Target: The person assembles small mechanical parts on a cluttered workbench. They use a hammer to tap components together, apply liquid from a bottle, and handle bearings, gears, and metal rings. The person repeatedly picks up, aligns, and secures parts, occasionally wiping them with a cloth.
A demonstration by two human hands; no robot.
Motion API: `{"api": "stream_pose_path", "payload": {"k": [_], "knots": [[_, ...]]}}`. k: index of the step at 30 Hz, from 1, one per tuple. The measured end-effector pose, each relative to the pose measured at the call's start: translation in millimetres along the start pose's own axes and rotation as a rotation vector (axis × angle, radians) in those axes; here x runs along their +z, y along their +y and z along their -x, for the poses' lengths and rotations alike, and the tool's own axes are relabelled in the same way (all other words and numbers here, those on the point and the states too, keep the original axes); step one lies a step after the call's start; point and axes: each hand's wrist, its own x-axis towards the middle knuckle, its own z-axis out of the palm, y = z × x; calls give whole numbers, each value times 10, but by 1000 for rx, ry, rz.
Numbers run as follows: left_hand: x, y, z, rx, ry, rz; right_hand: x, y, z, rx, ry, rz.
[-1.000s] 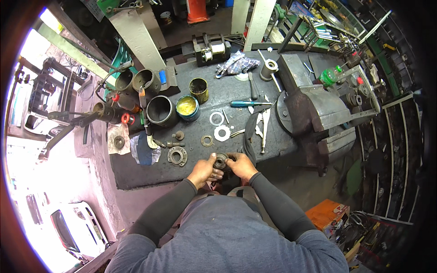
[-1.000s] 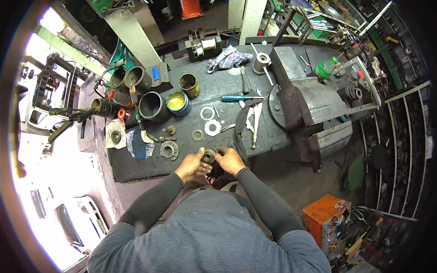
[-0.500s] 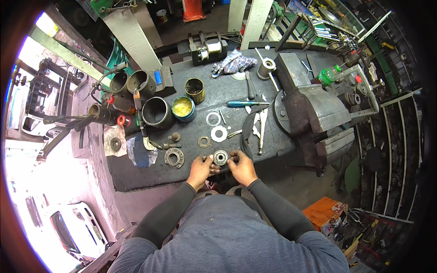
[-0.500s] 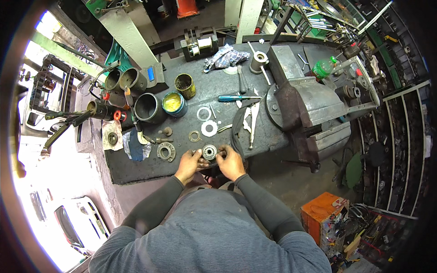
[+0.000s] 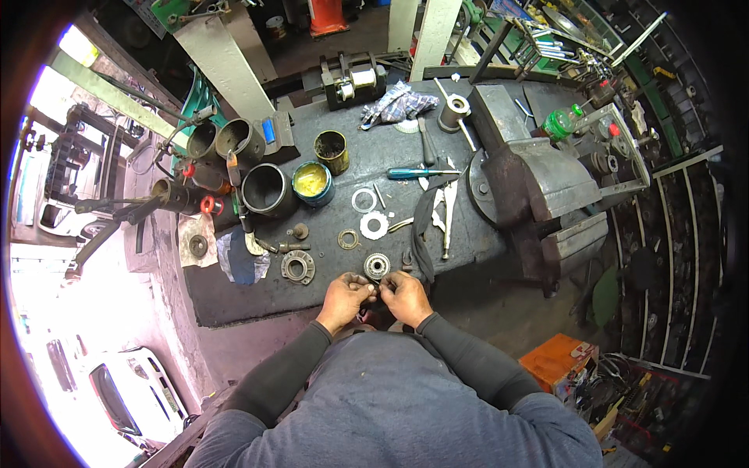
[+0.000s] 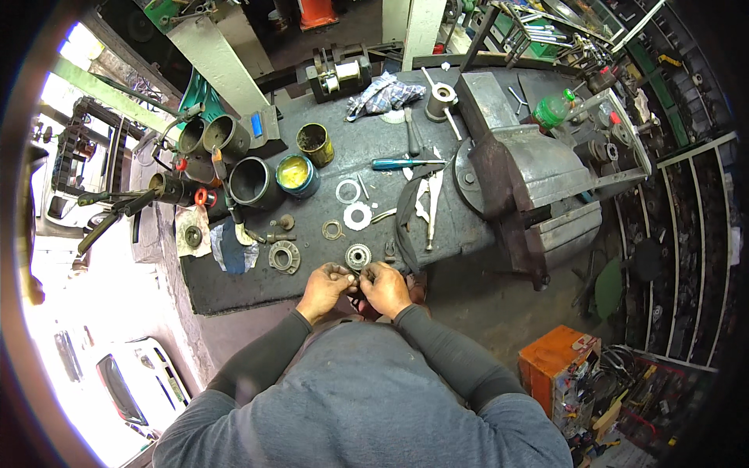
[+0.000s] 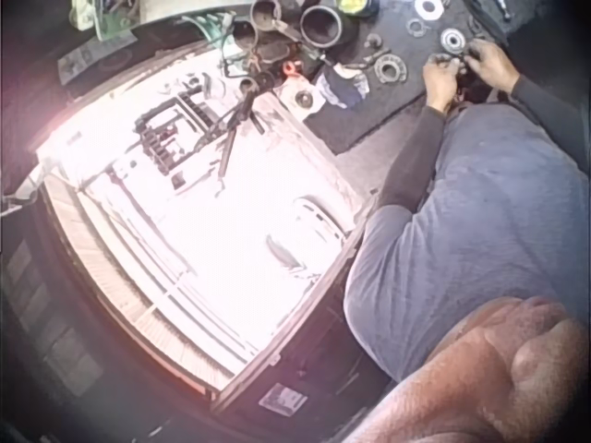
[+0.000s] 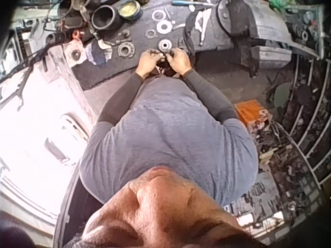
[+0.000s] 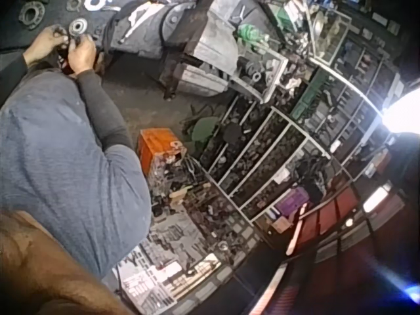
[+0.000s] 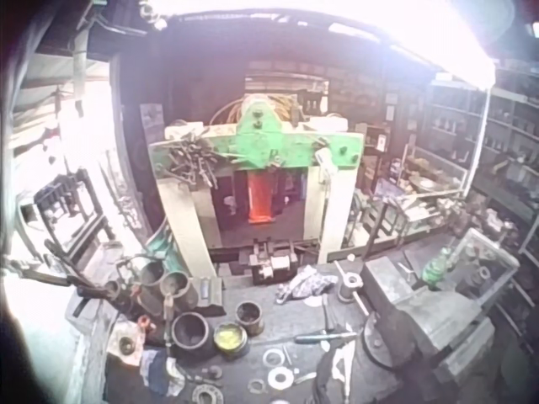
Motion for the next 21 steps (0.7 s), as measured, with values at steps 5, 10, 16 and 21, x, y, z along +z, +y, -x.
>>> {"api": "stream_pose_path", "payload": {"k": [5,10,16,21], "knots": [[-29,149,167,20,21,-175,-118,-6,67,368,-215,-507],[-3,164,200,-2,-87,196,-319,-181,123,499,-295,-723],[52,161,192,54,-113,241,-361,-187,85,468,-268,-654],[41,130,216,12,-175,329,-405,-98,121,591,-383,-891]]}}
